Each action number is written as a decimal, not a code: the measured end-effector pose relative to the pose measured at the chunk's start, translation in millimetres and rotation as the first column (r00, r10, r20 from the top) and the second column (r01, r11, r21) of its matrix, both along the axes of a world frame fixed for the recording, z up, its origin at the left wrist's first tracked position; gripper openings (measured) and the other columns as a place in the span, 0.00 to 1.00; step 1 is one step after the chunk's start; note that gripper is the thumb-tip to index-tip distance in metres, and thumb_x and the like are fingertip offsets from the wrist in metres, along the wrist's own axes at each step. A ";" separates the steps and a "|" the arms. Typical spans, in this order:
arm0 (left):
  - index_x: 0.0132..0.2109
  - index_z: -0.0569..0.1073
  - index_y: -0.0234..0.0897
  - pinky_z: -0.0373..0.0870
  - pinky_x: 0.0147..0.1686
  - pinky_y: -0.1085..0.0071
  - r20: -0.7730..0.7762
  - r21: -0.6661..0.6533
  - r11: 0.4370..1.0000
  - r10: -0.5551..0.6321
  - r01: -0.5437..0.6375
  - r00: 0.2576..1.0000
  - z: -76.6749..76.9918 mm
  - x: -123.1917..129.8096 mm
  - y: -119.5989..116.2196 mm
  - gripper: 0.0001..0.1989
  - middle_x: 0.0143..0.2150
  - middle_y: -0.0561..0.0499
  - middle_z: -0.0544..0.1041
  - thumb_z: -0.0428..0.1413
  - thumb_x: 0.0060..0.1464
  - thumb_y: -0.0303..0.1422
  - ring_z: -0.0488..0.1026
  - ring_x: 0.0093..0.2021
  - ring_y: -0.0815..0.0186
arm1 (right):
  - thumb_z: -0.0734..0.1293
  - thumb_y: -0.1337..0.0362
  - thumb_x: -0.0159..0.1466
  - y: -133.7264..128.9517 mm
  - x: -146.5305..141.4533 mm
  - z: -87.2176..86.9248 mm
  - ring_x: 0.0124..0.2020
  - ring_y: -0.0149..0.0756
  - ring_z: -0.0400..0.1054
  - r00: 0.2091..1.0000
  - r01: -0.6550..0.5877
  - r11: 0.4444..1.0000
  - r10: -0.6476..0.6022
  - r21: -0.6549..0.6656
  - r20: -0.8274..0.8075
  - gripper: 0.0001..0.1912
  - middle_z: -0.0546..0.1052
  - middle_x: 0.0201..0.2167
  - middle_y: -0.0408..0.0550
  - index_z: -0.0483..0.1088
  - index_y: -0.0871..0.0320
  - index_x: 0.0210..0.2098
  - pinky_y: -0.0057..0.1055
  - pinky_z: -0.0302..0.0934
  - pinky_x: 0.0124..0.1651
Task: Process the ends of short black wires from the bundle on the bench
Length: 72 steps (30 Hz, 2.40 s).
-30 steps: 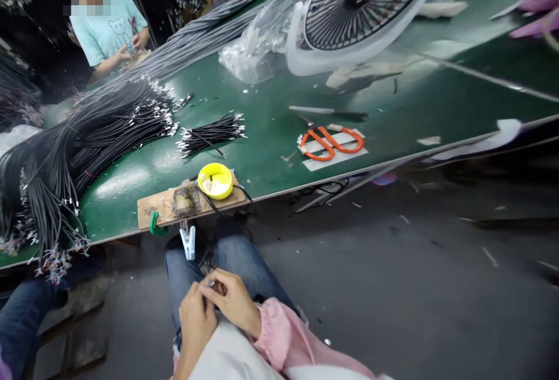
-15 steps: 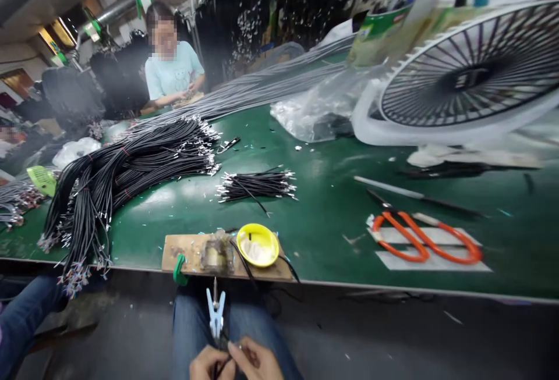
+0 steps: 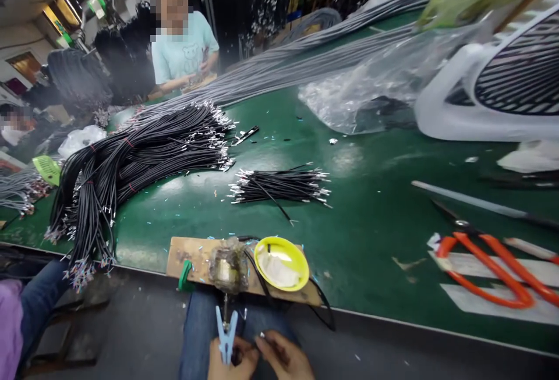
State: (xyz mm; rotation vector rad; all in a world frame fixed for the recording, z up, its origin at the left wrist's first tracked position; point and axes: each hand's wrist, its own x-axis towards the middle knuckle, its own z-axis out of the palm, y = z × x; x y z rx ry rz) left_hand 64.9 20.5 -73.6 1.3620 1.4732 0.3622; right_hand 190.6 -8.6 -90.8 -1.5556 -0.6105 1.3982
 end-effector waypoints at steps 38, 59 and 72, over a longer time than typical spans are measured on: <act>0.25 0.74 0.34 0.54 0.16 0.78 0.354 0.169 0.986 -0.061 0.000 0.933 70.5 -34.1 -19.4 0.16 0.17 0.51 0.64 0.53 0.49 0.43 0.56 0.16 0.76 | 0.64 0.66 0.57 -18.8 -45.5 86.4 0.27 0.26 0.59 0.978 0.095 0.783 -0.188 0.615 0.088 0.06 0.65 0.23 0.43 0.65 0.60 0.24 0.22 0.54 0.31; 0.28 0.75 0.33 0.63 0.23 0.76 0.246 0.538 0.843 -0.159 0.001 0.956 102.6 -26.4 20.0 0.06 0.25 0.48 0.70 0.58 0.45 0.32 0.67 0.26 0.71 | 0.65 0.38 0.45 53.4 -25.1 88.7 0.22 0.27 0.57 0.821 0.078 0.971 0.067 0.227 -0.567 0.30 0.65 0.20 0.46 0.67 0.63 0.23 0.25 0.53 0.24; 0.31 0.76 0.36 0.64 0.28 0.74 0.001 0.618 0.772 -0.189 0.148 0.982 101.6 -45.2 4.6 0.05 0.28 0.47 0.72 0.54 0.48 0.29 0.68 0.28 0.70 | 0.62 0.73 0.58 -4.1 -29.2 113.2 0.31 0.32 0.56 0.612 -0.358 0.637 -0.393 0.683 0.687 0.09 0.64 0.30 0.50 0.64 0.62 0.40 0.29 0.56 0.32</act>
